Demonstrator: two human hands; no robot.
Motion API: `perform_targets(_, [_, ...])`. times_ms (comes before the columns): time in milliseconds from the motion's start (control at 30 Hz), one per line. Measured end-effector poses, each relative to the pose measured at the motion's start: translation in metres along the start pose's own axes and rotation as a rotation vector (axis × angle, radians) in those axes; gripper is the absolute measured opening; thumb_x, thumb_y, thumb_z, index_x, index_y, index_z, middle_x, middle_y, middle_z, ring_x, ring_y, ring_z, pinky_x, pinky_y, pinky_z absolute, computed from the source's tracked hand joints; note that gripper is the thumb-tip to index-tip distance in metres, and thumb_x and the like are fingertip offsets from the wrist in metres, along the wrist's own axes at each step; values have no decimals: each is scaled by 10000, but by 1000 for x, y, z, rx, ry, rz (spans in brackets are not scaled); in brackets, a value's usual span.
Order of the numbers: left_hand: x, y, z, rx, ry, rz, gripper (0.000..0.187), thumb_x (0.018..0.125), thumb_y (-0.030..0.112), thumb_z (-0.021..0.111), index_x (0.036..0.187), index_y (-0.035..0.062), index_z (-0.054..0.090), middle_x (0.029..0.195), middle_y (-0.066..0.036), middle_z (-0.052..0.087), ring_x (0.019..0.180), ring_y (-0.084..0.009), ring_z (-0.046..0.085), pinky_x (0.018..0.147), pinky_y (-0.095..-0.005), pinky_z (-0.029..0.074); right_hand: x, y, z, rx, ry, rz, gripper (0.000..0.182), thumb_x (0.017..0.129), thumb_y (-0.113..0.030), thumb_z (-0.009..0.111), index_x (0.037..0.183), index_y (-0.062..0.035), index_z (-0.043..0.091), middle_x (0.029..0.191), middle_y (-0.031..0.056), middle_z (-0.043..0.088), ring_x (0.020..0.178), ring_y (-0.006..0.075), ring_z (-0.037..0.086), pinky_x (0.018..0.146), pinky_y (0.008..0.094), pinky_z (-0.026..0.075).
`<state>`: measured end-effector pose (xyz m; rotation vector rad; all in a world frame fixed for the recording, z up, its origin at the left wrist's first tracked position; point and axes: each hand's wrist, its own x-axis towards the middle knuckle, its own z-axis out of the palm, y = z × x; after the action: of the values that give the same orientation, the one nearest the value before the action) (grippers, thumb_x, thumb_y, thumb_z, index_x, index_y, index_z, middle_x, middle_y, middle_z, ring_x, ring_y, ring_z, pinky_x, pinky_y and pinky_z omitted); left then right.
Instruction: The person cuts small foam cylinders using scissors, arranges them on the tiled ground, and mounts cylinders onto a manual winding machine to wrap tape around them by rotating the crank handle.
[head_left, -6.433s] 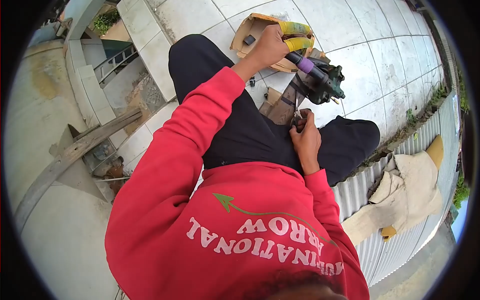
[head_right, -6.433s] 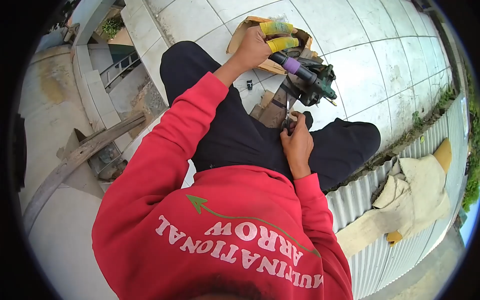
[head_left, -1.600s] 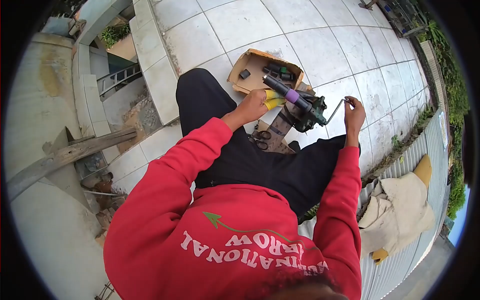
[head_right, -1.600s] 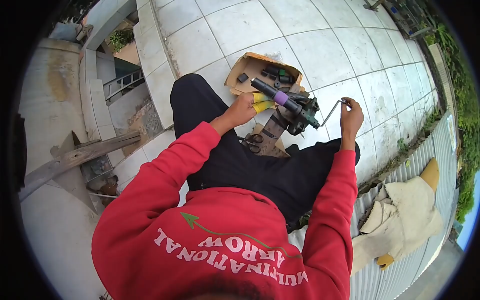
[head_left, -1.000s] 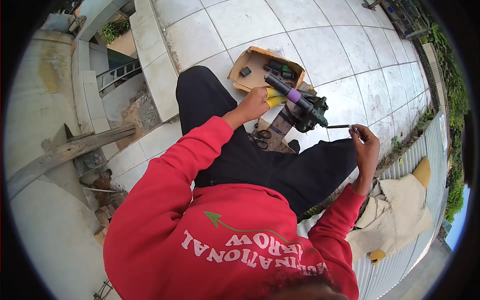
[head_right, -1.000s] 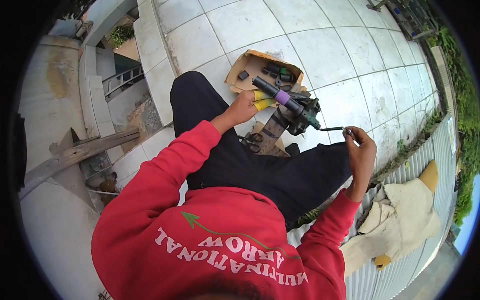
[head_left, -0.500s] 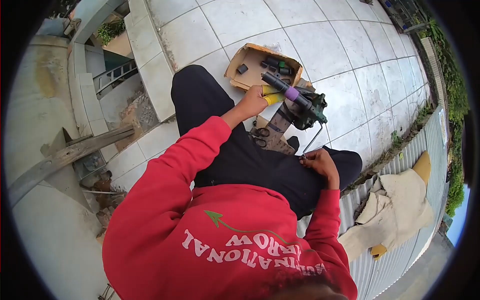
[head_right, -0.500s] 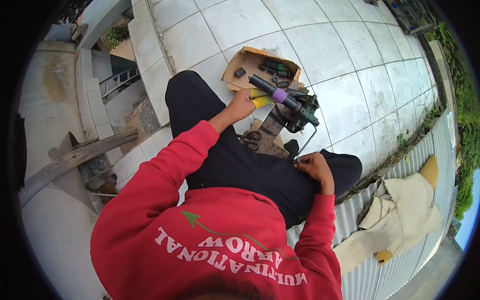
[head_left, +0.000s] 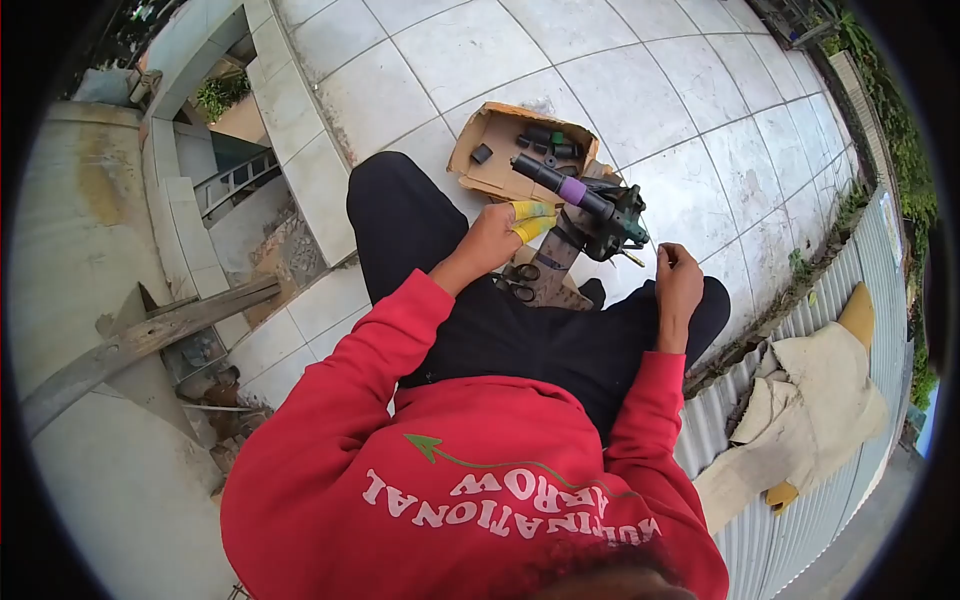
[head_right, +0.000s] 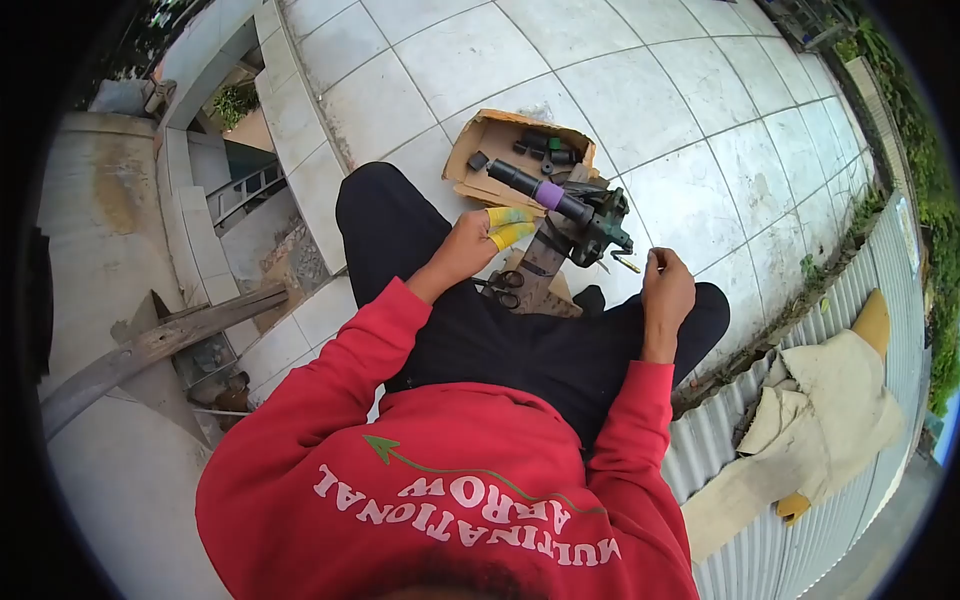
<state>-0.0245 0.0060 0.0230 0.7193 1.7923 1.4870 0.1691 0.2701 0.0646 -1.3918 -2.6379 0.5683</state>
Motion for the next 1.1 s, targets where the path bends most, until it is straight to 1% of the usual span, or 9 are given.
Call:
perform_targets(100, [-9, 13, 3, 51, 18, -15, 299, 1018, 102, 684, 1293, -6, 731, 1155, -91, 786, 998, -101, 682, 885, -274, 551, -28, -61, -16, 328, 365, -47, 167, 996, -158, 714, 1105, -53, 784, 782, 67, 711, 625, 139, 620, 598, 287, 487])
perform_targets(167, [-16, 18, 6, 71, 33, -35, 304, 1015, 97, 680, 1297, -4, 730, 1134, -91, 789, 986, -102, 681, 866, -270, 552, -47, -92, -10, 699, 296, -278, 168, 991, -136, 729, 1117, -36, 779, 750, 60, 670, 617, 106, 578, 571, 279, 451])
perform_targets(367, [-30, 14, 8, 544, 67, 151, 335, 909, -14, 625, 1225, -9, 736, 1055, -176, 768, 942, -340, 740, 1202, -512, 409, -49, -133, 43, 644, -62, -292, 262, 951, -218, 778, 1117, -16, 794, 958, 172, 785, 667, 208, 694, 636, 309, 530])
perform_targets(433, [-32, 25, 9, 452, 79, 188, 348, 869, -41, 597, 1185, -3, 737, 1083, -201, 752, 985, -436, 696, 1274, -624, 240, -43, -140, 47, 686, -136, -309, 299, 985, -212, 762, 1188, 7, 778, 873, 93, 783, 634, 61, 631, 583, 269, 495])
perform_targets(567, [-29, 39, -4, 494, -44, 136, 364, 916, 5, 642, 1273, -2, 712, 1162, -186, 742, 1068, -374, 711, 1237, -512, 356, -37, -151, 38, 878, -390, -77, 236, 994, -141, 731, 1126, 49, 778, 845, 61, 776, 514, 41, 563, 453, 237, 435])
perform_targets(667, [-27, 53, -30, 74, -169, -97, 492, 1004, 143, 719, 1450, -28, 602, 1397, -114, 677, 1234, -155, 630, 1074, -289, 464, -36, -151, 39, 1038, -454, -22, 220, 1009, -124, 711, 1127, 55, 758, 862, 45, 770, 513, 35, 548, 463, 215, 434])
perform_targets(833, [-15, 66, -93, 248, -56, -221, 409, 1018, 135, 704, 1388, -34, 658, 1327, -102, 730, 1213, -152, 646, 1063, -286, 470, -39, -148, 34, 1119, -440, -1, 210, 995, -139, 719, 1109, 29, 772, 880, 39, 780, 593, 46, 616, 476, 222, 470])
perform_targets(967, [12, 64, -75, 192, 218, 57, 378, 1022, 144, 698, 1358, -29, 671, 1257, -135, 743, 1115, -169, 685, 989, -296, 511, -40, -148, 35, 1111, -435, 19, 202, 1004, -142, 711, 1119, 12, 773, 888, 29, 777, 687, 27, 641, 503, 212, 482])
perform_targets(1100, [38, 51, -54, 32, 127, 74, 390, 1059, 126, 642, 1415, -34, 628, 1369, -103, 702, 1247, -151, 627, 1082, -280, 459, -41, -147, 35, 1120, -442, 7, 201, 1006, -148, 714, 1117, 9, 774, 883, 30, 774, 688, 27, 641, 510, 207, 483])
